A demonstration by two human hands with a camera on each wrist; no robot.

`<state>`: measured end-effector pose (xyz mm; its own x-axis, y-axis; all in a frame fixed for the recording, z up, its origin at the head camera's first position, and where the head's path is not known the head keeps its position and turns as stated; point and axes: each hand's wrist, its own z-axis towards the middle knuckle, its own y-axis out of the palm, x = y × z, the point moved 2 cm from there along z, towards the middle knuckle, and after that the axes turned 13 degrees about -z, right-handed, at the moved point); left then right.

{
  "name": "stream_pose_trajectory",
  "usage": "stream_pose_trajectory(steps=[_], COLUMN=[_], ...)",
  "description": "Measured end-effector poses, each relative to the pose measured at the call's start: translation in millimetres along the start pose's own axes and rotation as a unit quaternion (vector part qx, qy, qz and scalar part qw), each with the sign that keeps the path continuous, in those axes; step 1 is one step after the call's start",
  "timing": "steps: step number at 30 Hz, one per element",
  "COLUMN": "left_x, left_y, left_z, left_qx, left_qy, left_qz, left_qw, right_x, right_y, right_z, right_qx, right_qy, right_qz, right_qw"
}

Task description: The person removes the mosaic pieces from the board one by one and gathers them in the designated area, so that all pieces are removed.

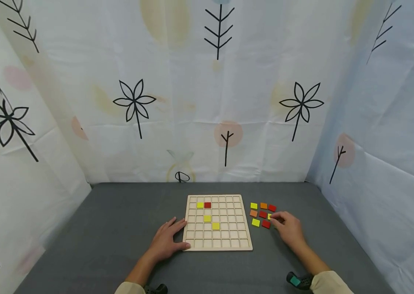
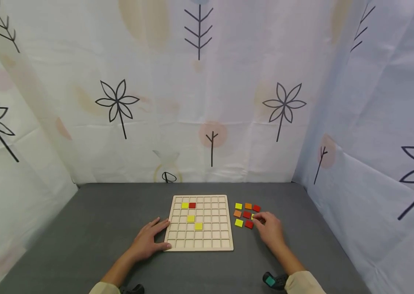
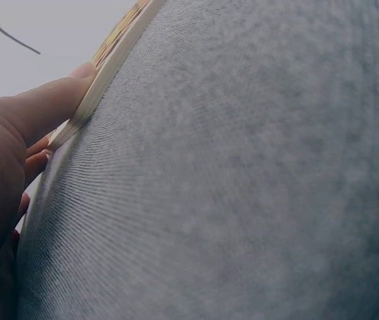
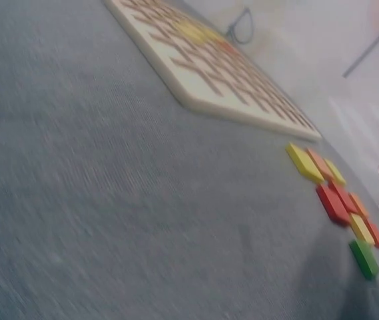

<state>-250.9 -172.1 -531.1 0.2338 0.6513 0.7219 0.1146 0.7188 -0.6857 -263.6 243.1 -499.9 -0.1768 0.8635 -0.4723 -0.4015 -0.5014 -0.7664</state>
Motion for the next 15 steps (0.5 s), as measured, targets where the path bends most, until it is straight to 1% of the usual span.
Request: stream_pose_trajectory(steps=[5, 10, 13, 15], left_x=[1.3, 1.5, 1.6, 1.5], left_y=[-0.8, -0.5, -0.6, -0.7], left_z=[-1.0, -1.3, -1.4, -1.4], left_qx=[0.000, 0.002, 0.002, 0.002], left_qy=[0.001, -0.001, 0.001, 0.001], left_qz=[-0.004, -0.005, -0.006, -0.006], left_qw=[1.0000, 1.0000, 1.0000, 1.0000], right_x=[-11, -25, -34, -42], right_y=[9, 18, 22, 24], right_z=[-1, -2, -2, -2], right_qx=[-0.015, -0.019, -0.032, -0.041], right_qy=[0.035, 0.045, 0.056, 0.066], right_qz=[0.039, 0.074, 0.118, 0.159], right_qw=[0.999, 0.996, 0.991, 0.984])
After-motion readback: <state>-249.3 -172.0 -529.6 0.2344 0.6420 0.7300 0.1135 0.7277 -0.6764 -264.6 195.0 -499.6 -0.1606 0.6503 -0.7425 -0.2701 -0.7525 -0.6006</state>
